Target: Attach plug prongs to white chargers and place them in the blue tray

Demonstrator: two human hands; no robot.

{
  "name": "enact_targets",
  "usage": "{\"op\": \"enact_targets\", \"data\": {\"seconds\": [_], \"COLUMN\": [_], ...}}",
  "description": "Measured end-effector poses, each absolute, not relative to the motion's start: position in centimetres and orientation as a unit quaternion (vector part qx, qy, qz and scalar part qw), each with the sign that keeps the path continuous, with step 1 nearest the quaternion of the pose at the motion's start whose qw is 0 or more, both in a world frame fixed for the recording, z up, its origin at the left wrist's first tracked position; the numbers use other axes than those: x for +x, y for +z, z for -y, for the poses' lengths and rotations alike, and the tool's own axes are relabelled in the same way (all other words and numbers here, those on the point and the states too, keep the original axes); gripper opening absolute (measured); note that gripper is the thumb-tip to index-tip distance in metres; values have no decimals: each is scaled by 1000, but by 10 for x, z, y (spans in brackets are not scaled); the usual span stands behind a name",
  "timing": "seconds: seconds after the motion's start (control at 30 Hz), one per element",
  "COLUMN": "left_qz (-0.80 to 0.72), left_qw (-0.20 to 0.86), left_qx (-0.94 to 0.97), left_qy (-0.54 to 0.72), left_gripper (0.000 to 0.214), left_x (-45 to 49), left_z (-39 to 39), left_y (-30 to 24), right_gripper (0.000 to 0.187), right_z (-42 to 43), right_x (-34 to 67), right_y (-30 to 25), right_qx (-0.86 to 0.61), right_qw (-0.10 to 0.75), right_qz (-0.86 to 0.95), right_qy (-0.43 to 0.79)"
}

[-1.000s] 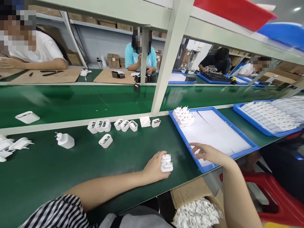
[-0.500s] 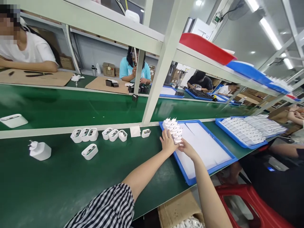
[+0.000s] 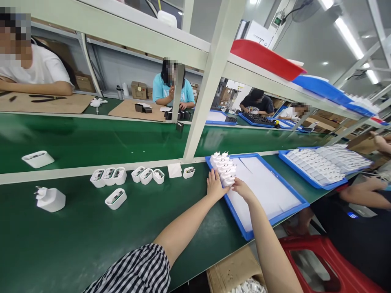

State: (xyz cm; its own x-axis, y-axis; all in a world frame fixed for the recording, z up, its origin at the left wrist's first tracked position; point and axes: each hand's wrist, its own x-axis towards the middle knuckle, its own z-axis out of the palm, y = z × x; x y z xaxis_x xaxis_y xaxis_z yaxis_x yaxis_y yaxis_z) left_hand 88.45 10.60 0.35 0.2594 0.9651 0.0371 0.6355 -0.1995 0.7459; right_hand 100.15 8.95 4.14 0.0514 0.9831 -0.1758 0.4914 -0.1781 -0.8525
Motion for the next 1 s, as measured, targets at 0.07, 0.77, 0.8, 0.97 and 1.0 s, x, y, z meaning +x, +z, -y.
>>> {"op": "enact_targets", "data": {"seconds": [0.07,0.77,0.8,0.97,1.0], "left_qz": [-548,-489,-484,-475,-474], "left_qw": [312,358,360,361,364], "left_qx": [728,775,769,715,715], "left_qy": [268,181,210,363,363], "left_gripper": [84,30,31,28,28], "left_x": [884,823,811,765,763], "left_z": [-106,-116,-118,-113,-111], "left_y": [4,75,84,115,117], "right_gripper": [43,33,34,35,34], "right_z": [-91,-60,-52,-9,-4], "right_x": [1001,1000,997,951,940], "right_y": [42,56,57,38,30], "right_qx": [-667,-685,-689,-688,-684], "right_qw": [295,347,357,380,372], "right_qz": [564,570,564,577,586], "right_qy": [388,293,283,223,224]}}
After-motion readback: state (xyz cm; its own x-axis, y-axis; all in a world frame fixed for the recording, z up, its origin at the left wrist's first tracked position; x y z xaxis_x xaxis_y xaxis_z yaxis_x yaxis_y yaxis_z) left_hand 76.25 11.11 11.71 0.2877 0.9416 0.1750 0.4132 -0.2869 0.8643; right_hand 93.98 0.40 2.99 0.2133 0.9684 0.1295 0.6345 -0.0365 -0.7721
